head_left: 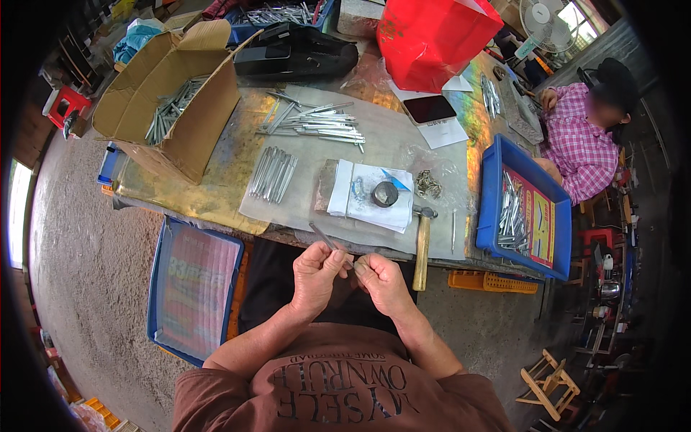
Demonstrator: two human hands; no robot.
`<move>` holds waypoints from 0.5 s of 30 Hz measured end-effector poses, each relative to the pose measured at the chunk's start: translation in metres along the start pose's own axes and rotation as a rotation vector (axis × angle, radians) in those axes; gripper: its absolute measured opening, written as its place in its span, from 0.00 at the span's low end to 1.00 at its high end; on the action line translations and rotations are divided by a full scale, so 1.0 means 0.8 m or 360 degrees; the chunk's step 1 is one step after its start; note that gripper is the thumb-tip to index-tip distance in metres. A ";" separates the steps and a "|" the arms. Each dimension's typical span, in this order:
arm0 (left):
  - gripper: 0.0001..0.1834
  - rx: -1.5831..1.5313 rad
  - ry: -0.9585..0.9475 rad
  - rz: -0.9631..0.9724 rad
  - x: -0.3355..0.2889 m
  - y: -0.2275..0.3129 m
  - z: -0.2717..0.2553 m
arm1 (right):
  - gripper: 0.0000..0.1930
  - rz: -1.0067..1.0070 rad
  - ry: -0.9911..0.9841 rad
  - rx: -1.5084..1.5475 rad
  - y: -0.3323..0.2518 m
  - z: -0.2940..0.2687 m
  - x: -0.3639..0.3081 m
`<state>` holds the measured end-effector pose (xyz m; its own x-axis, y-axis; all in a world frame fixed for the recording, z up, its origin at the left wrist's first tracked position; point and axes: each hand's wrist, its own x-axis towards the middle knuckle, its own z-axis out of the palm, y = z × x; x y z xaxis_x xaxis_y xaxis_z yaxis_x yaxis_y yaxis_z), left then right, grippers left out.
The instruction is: Assemble metal rods into a base using a small hammer at a workbench.
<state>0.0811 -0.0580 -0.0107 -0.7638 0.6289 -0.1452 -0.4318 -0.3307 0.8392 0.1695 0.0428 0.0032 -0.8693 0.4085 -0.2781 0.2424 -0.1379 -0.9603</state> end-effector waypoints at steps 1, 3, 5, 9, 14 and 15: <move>0.04 -0.0009 0.0001 -0.0014 0.000 0.001 0.000 | 0.09 -0.0006 0.0004 -0.0003 -0.001 0.000 0.000; 0.04 -0.0020 0.0007 -0.0044 0.003 0.001 0.001 | 0.09 -0.0014 0.0009 -0.0001 -0.002 0.000 0.000; 0.05 -0.0243 0.0045 -0.0228 0.005 0.000 0.001 | 0.09 0.0041 -0.0024 0.0052 -0.006 0.000 0.001; 0.06 -0.0416 0.0038 -0.0362 0.006 -0.001 -0.002 | 0.10 0.0082 -0.0073 0.0095 -0.012 0.001 0.002; 0.06 -0.0438 0.0033 -0.0389 0.008 -0.003 -0.004 | 0.10 0.0136 -0.0056 0.0172 -0.012 0.002 0.003; 0.06 -0.0431 0.0040 -0.0393 0.008 -0.003 -0.003 | 0.10 0.0145 -0.0056 0.0178 -0.012 0.002 0.003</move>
<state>0.0763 -0.0554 -0.0150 -0.6308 0.6967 -0.3416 -0.7135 -0.3477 0.6083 0.1645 0.0436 0.0120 -0.8609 0.3583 -0.3613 0.2732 -0.2735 -0.9222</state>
